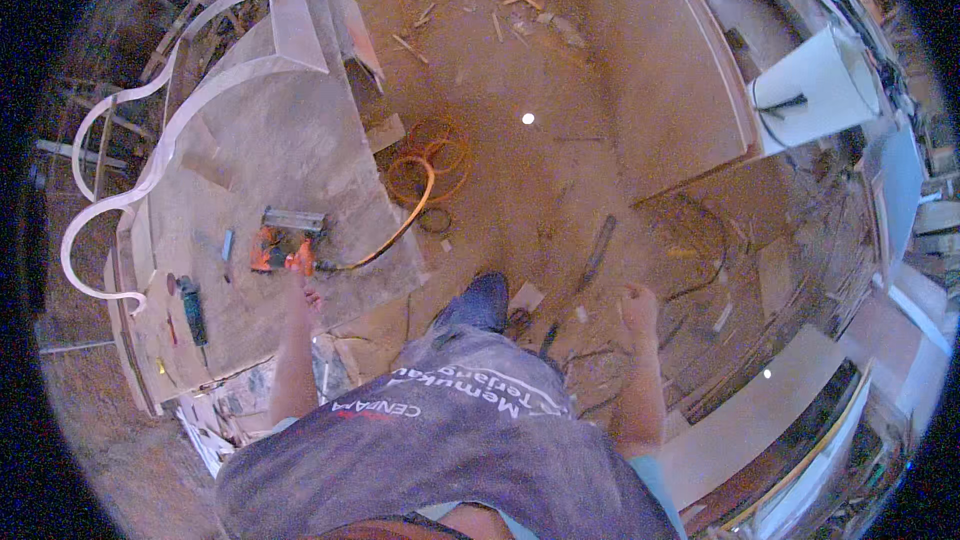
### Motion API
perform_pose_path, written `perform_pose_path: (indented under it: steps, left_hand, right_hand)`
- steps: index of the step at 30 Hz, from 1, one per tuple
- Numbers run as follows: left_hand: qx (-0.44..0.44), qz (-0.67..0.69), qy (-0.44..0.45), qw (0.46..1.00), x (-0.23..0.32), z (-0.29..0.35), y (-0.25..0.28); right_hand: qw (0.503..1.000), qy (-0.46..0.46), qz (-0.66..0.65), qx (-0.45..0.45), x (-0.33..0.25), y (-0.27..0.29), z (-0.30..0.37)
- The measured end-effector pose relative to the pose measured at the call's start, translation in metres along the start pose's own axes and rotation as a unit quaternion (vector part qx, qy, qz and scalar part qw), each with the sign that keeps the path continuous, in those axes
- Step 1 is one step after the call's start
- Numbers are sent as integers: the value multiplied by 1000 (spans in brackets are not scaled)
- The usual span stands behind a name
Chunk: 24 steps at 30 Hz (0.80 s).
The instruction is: The person builds a curved wooden frame by applying glue to wooden slats and securing them to the structure with a pneumatic nail gun.
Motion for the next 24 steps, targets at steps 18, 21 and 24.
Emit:
perform_pose_path:
  steps: [18,21,24]
  left_hand:
    - [137,8,-4,991,15,-78,-9]
    - [170,42,-95,980,38,-59,6]
    - [226,190,-20,955,55,-46,-15]
  right_hand:
    - [934,-139,204,-259,78,-16,-110]
    - [919,-136,200,-310,53,-38,-170]
    - [909,-97,216,-344,23,-56,-271]
Point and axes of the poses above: each hand's wrist, its own z-axis away from the middle knuckle, its own y-axis out of the back of the hand, x = y × z, the point moved 6 cm from there along -z, towards the middle knuckle, and after that the axes turned 4 degrees about -z, right-handed, at the moved point
